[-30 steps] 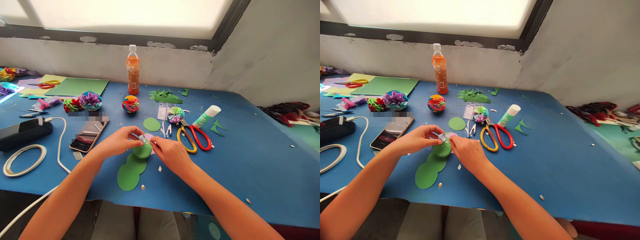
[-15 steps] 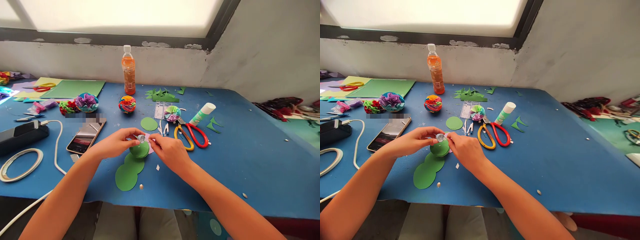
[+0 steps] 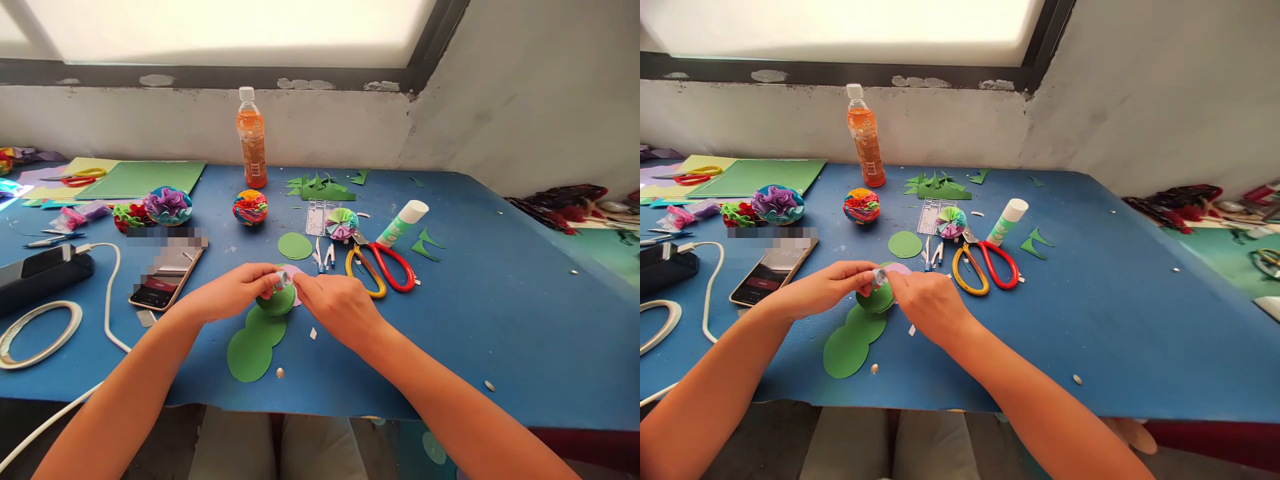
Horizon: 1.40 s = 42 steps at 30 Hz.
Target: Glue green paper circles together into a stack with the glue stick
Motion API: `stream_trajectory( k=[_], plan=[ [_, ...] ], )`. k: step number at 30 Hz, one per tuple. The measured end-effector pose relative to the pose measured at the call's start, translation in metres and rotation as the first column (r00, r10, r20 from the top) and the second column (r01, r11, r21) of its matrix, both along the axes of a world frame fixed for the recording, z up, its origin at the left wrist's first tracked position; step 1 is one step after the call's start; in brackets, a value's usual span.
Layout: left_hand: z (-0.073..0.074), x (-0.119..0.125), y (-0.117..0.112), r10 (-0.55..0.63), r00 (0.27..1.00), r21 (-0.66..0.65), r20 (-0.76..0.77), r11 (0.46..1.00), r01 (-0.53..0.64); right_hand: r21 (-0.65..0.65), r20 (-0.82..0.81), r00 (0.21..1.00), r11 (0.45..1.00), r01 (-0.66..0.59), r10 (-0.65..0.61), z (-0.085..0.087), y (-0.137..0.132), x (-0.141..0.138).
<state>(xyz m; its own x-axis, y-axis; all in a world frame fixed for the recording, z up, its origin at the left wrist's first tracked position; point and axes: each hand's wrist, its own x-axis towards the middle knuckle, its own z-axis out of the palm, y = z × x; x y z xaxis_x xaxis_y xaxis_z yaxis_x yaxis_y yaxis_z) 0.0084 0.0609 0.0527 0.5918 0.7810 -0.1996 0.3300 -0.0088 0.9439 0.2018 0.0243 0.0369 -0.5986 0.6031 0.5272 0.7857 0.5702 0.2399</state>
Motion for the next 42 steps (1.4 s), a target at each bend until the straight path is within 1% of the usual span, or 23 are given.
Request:
stream_trajectory(
  k=[2, 5, 8, 11, 14, 17, 22, 24, 26, 27, 29, 31, 33, 35, 37, 39, 41, 42],
  plan=[
    [0.000, 0.001, -0.001, 0.007, 1.000, 0.014, -0.024, 1.000, -0.007, 0.005, 0.031, 0.999, 1.000, -0.028, 0.028, 0.001, -0.001, 0.000],
    [0.000, 0.003, -0.002, 0.013, 0.999, 0.020, -0.047, 1.000, -0.012, -0.037, 0.062, 0.996, 0.997, -0.065, 0.068, 0.002, -0.003, -0.001],
    [-0.001, 0.003, -0.003, 0.012, 0.998, 0.013, -0.067, 1.000, -0.012, -0.071, 0.070, 0.993, 0.993, -0.092, 0.097, 0.003, -0.004, -0.001],
    [-0.005, 0.003, -0.003, 0.036, 0.997, -0.009, -0.071, 0.999, -0.037, -0.084, 0.071, 0.991, 0.991, -0.106, 0.112, 0.003, -0.004, -0.002],
    [-0.004, 0.005, -0.004, 0.075, 0.996, -0.047, -0.049, 0.996, -0.077, -0.059, 0.071, 0.991, 0.992, -0.113, 0.117, 0.005, -0.004, -0.002],
    [0.000, 0.007, -0.006, 0.105, 0.992, -0.078, -0.074, 0.991, -0.111, -0.005, 0.053, 0.992, 0.993, -0.118, 0.118, 0.006, -0.004, -0.003],
    [0.007, 0.003, -0.007, 0.091, 0.991, -0.089, -0.098, 0.991, -0.100, 0.070, -0.011, 0.997, 0.994, -0.082, 0.083, 0.005, -0.002, -0.002],
    [0.009, -0.002, -0.005, 0.103, 0.984, -0.040, -0.149, 0.993, -0.110, 0.058, -0.073, 0.996, 0.997, -0.045, 0.050, 0.002, -0.001, -0.001],
    [0.009, -0.008, -0.001, 0.172, 0.955, 0.081, -0.241, 0.984, -0.157, -0.004, -0.158, 0.987, 1.000, -0.011, 0.010, -0.001, 0.001, -0.001],
    [0.009, -0.011, 0.002, 0.228, 0.931, 0.157, -0.286, 0.969, -0.189, -0.056, -0.196, 0.981, 0.998, -0.005, -0.006, -0.004, 0.002, -0.002],
    [0.006, -0.016, 0.006, 0.349, 0.868, 0.299, -0.353, 0.921, -0.248, -0.171, -0.242, 0.970, 0.985, -0.027, -0.016, -0.008, 0.003, -0.003],
    [0.002, -0.018, 0.010, 0.415, 0.821, 0.377, -0.392, 0.886, -0.269, -0.270, -0.256, 0.967, 0.961, -0.059, -0.013, -0.012, 0.004, -0.005],
    [-0.004, -0.018, 0.013, 0.408, 0.812, 0.390, -0.417, 0.888, -0.246, -0.334, -0.246, 0.969, 0.940, -0.067, -0.018, -0.014, 0.005, -0.007],
    [-0.010, -0.018, 0.016, 0.355, 0.831, 0.385, -0.428, 0.904, -0.188, -0.375, -0.226, 0.974, 0.926, -0.054, -0.034, -0.014, 0.006, -0.008],
    [-0.015, -0.020, 0.019, 0.324, 0.834, 0.410, -0.447, 0.903, -0.131, -0.397, -0.207, 0.977, 0.917, -0.043, -0.044, -0.014, 0.007, -0.009],
    [-0.019, -0.022, 0.022, 0.342, 0.804, 0.479, -0.487, 0.874, -0.081, -0.412, -0.199, 0.979, 0.910, -0.039, -0.048, -0.013, 0.008, -0.009],
    [-0.020, -0.024, 0.023, 0.403, 0.765, 0.571, -0.501, 0.819, -0.057, -0.425, -0.203, 0.978, 0.904, -0.041, -0.051, -0.012, 0.007, -0.009],
    [-0.019, -0.024, 0.023, 0.440, 0.761, 0.616, -0.477, 0.785, -0.068, -0.430, -0.208, 0.977, 0.902, -0.046, -0.049, -0.012, 0.007, -0.009]
  ],
)
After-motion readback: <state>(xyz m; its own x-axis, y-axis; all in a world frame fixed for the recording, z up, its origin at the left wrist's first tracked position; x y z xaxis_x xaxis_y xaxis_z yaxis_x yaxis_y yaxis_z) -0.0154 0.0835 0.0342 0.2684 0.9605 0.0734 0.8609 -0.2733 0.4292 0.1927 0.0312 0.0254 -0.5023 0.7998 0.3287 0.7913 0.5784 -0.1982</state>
